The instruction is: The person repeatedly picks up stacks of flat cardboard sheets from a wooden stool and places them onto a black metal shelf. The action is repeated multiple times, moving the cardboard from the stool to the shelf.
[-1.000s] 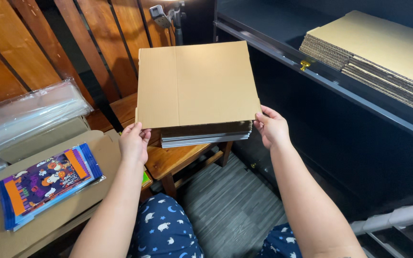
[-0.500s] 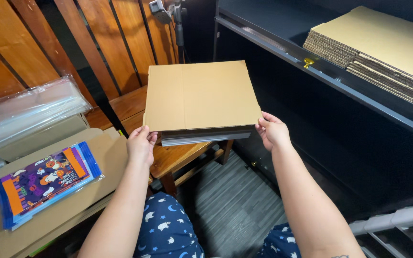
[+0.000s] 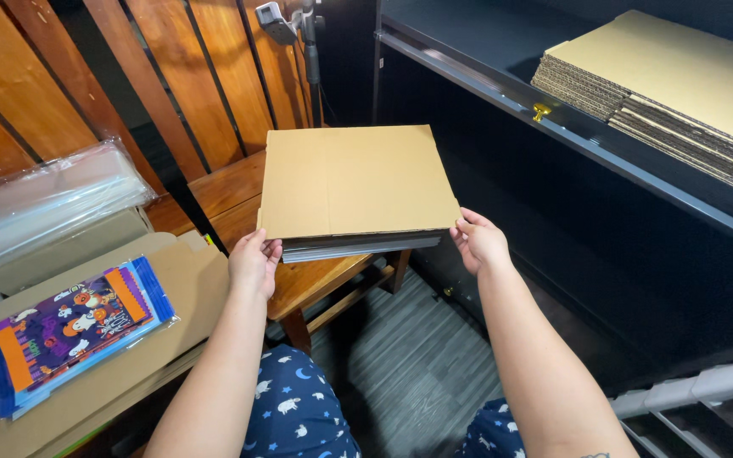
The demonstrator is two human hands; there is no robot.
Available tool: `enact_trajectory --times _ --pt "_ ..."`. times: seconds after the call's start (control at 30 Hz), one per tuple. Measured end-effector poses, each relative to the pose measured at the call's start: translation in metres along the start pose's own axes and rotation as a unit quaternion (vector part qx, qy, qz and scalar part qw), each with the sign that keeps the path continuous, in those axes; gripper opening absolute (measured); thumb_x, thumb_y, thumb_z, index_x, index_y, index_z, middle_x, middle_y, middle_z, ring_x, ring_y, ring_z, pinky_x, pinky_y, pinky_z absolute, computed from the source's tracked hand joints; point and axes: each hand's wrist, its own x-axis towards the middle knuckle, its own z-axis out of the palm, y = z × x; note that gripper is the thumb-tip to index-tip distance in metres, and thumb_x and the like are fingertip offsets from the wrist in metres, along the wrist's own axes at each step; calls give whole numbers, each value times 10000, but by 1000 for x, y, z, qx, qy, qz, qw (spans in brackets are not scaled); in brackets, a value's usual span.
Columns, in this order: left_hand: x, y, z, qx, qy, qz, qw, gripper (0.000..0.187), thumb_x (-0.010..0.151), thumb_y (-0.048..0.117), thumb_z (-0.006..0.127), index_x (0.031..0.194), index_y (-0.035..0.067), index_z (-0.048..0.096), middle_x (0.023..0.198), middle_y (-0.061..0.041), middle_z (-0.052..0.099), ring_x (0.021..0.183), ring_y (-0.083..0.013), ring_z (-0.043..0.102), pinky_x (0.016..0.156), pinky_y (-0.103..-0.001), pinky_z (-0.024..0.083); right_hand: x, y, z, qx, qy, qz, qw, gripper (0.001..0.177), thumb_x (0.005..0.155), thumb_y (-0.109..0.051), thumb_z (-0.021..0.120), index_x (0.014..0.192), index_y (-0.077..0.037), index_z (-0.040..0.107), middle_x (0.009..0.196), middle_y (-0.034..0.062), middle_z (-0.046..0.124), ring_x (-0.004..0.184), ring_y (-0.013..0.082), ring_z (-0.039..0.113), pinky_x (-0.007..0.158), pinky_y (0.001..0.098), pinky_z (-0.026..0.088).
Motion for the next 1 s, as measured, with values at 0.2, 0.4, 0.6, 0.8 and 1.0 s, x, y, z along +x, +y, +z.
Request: enact_trajectory --times 0.2,0.4,0.6,0.8,1.0 --pt "5 -6 -4 -9 -6 -9 1000 248 1030 247 659 1180 85 547 938 -46 603 864 -139 695 809 -240 645 -11 1 0 -7 2 -10 1000 425 997 17 650 1415 -38 593 1280 247 568 1054 245 658 934 322 647" --pt "5 -6 -3 -18 0 -4 1000 226 1032 242 653 1172 103 542 931 -42 613 848 -138 696 810 -249 651 -7 4 0 -11 8 -28 1000 416 989 20 670 1397 -36 609 1296 273 550 1099 280 655 958 356 635" --pt "-4 -3 -3 -33 -2 -12 999 206 1032 263 652 1129 124 535 912 -25 611 836 -131 695 809 -249 650 -7 7 0 3 11 -29 1000 418 980 31 677 1389 -20 607 1302 287 535 1106 297 659 964 366 632" --pt "-51 7 6 -49 -22 -70 996 282 1026 400 649 1014 147 525 870 19 571 788 -85 640 690 -164 573 -35 -2 2 10 24 -14 1000 372 995 -108 716 1340 -25 606 1024 143 625 882 192 701 832 316 669" --pt "-69 -9 16 34 -92 -128 987 307 999 441 665 910 159 581 755 54 474 638 -56 515 499 -132 388 -28 -14 -21 -13 49 -53 997 316 1002 -196 724 1265 -62 614 850 39 619 725 119 678 695 231 657"
